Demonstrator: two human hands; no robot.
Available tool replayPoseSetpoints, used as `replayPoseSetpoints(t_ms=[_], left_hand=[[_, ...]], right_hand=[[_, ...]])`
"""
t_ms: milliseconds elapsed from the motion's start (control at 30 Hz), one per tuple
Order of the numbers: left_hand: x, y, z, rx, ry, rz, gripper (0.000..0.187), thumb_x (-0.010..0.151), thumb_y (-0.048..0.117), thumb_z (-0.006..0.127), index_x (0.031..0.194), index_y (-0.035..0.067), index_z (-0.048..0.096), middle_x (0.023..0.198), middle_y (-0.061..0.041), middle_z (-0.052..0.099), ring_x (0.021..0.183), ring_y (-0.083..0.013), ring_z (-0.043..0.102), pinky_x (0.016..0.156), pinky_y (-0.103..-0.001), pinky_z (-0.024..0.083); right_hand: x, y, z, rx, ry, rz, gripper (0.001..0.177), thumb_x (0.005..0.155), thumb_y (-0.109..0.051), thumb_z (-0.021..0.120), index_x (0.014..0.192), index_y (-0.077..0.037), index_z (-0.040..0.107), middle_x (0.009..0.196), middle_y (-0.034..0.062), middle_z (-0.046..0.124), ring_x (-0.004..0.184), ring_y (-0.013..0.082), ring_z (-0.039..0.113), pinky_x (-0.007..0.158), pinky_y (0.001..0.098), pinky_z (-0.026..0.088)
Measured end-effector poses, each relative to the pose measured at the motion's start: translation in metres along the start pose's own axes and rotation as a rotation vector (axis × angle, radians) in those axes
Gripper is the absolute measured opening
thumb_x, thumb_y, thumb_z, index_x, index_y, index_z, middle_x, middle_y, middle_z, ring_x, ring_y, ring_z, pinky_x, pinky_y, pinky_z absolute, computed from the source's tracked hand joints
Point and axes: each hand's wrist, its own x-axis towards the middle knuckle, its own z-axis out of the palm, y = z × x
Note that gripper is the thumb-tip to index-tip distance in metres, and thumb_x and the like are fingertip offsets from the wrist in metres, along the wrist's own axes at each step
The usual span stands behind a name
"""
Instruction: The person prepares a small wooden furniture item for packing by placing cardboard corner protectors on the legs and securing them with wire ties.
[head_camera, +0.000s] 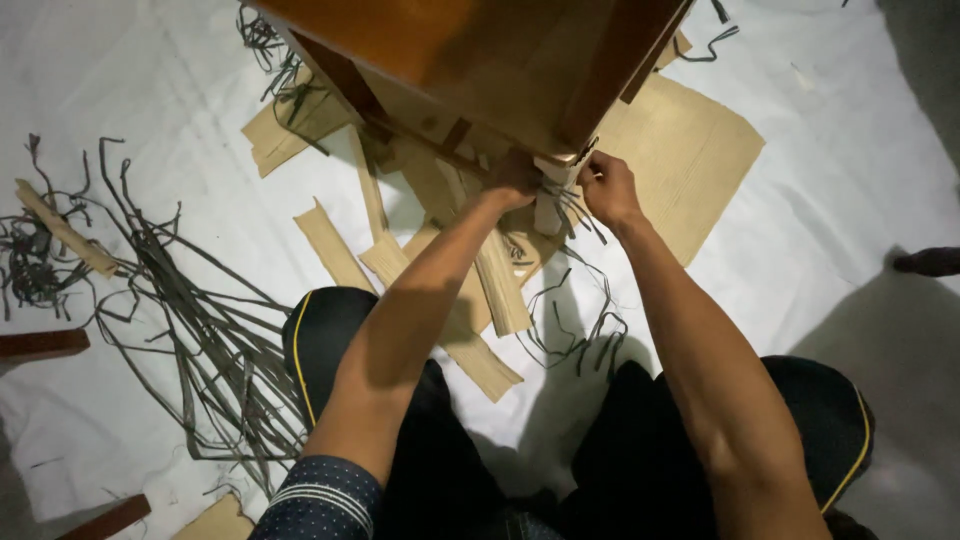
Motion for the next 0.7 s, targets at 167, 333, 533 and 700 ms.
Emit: replayPoseSetpoints(t_ms=[167, 333, 533, 700], left_hand=[[-0.001, -0.008, 0.010, -0.103, 0.077, -0.028, 0.039, 0.097, 0.024, 0.047, 0.120, 0.002, 0.069, 0.115, -0.021, 0.071, 0.117, -0.0345, 0.067, 0.107, -0.043, 0.046], [-0.032, 0.014, -0.007, -0.157, 0.233, -0.135, 0.034, 0.102, 0.028, 0.050, 0.124, 0.008, 0.068, 0.110, -0.015, 0.072, 0.110, -0.0309, 0.070, 0.099, -0.039, 0.054], [-0.094, 0.027, -0.004, -0.070, 0.304, -0.332, 0.029, 0.094, 0.037, 0.060, 0.113, 0.018, 0.070, 0.098, -0.008, 0.073, 0.096, -0.0266, 0.075, 0.084, -0.043, 0.060], [-0.119, 0.041, 0.007, -0.405, 0.270, -0.479, 0.028, 0.096, 0.039, 0.059, 0.096, 0.015, 0.075, 0.095, -0.015, 0.077, 0.101, -0.0407, 0.073, 0.083, -0.055, 0.056]], right_hand=[[0.009, 0.023, 0.006, -0.020, -0.017, -0.041, 0.013, 0.096, -0.018, 0.063, 0.089, -0.016, 0.074, 0.085, 0.0063, 0.074, 0.088, 0.0278, 0.073, 0.086, 0.0411, 0.056], [-0.031, 0.015, 0.007, -0.081, 0.041, -0.007, 0.019, 0.104, -0.028, 0.061, 0.095, -0.014, 0.071, 0.080, 0.0068, 0.071, 0.083, 0.0294, 0.070, 0.081, 0.0472, 0.054], [-0.100, 0.044, 0.050, -0.020, 0.223, -0.084, 0.023, 0.109, -0.020, 0.052, 0.098, -0.006, 0.065, 0.086, 0.0233, 0.070, 0.089, 0.0500, 0.068, 0.079, 0.0553, 0.051], [-0.151, -0.008, 0.065, -0.054, 0.266, -0.050, 0.021, 0.109, -0.015, 0.051, 0.097, -0.007, 0.066, 0.073, 0.0164, 0.068, 0.076, 0.0411, 0.069, 0.075, 0.0489, 0.053]])
